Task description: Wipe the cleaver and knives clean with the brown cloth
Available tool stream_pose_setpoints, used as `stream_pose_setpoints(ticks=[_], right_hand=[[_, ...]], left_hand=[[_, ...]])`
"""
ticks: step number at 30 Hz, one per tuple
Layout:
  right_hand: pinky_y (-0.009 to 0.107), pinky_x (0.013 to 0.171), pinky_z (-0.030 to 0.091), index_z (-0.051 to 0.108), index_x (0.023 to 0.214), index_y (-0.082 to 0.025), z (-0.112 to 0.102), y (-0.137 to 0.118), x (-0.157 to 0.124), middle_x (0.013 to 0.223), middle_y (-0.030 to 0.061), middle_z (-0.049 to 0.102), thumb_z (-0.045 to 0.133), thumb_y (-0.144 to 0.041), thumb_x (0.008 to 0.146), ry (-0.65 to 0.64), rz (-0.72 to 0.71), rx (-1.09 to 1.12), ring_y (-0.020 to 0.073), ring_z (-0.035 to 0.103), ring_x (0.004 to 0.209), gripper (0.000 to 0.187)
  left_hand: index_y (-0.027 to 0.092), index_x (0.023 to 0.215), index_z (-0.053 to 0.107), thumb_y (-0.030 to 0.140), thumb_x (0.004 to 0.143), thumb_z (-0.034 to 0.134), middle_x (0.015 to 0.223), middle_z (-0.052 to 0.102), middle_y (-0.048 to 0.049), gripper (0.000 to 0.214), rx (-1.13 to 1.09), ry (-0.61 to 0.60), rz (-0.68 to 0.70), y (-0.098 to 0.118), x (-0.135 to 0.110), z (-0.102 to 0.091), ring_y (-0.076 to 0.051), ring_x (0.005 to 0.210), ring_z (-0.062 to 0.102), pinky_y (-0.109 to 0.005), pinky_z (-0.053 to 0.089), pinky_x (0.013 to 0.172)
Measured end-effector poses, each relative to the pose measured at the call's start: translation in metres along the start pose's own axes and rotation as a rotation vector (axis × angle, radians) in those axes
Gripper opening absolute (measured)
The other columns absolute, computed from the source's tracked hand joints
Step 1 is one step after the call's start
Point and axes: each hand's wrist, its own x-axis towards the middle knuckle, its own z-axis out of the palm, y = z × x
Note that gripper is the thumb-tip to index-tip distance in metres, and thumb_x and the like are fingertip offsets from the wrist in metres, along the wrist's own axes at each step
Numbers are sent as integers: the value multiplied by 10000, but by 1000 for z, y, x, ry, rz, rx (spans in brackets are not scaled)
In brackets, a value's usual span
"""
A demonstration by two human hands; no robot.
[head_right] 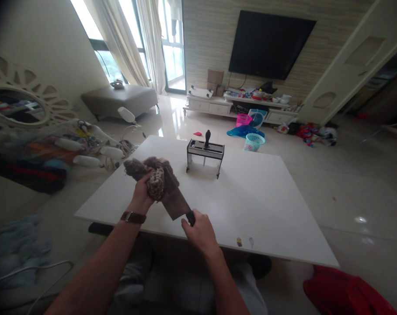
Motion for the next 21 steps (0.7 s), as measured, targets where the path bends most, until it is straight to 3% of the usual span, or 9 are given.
stream_pose_setpoints(ticks=[3,6,14,18,21], right_hand=[[261,577,315,577,690,-200,2,3,2,615,-17,545,601,-347,849,40,29,43,142,460,611,218],[256,560,327,567,668,-196,4,9,3,605,-23,516,610,-375,841,60,63,101,138,446,602,253],[236,446,327,562,736,-198,17,17,6,543,-53,449,612,-413,825,66,193,266,118,412,497,238],[231,436,337,560,741,-202,20,16,8,543,-56,444,612,-424,825,85,185,258,119,424,495,244],[228,437,343,542,730,-211,21,13,9,560,-59,442,620,-437,826,96,155,255,116,428,498,257]], left_hand=[[131,955,721,196,823,699,898,781,-59,149,-56,8,-36,0,3,2,-182,830,744,-317,617,858],[136,962,728,210,824,709,904,780,-62,158,-1,-46,-93,-1,1,4,-192,842,745,-315,617,855],[95,1018,722,189,662,864,983,777,-135,394,283,-243,-185,-25,-28,10,-245,851,752,-363,623,835],[104,986,726,161,577,911,952,783,-124,453,293,-142,-66,-39,-35,15,-259,871,754,-383,617,857],[97,963,729,179,591,903,919,783,-123,418,203,-84,-14,-42,-30,16,-268,859,758,-414,616,868]])
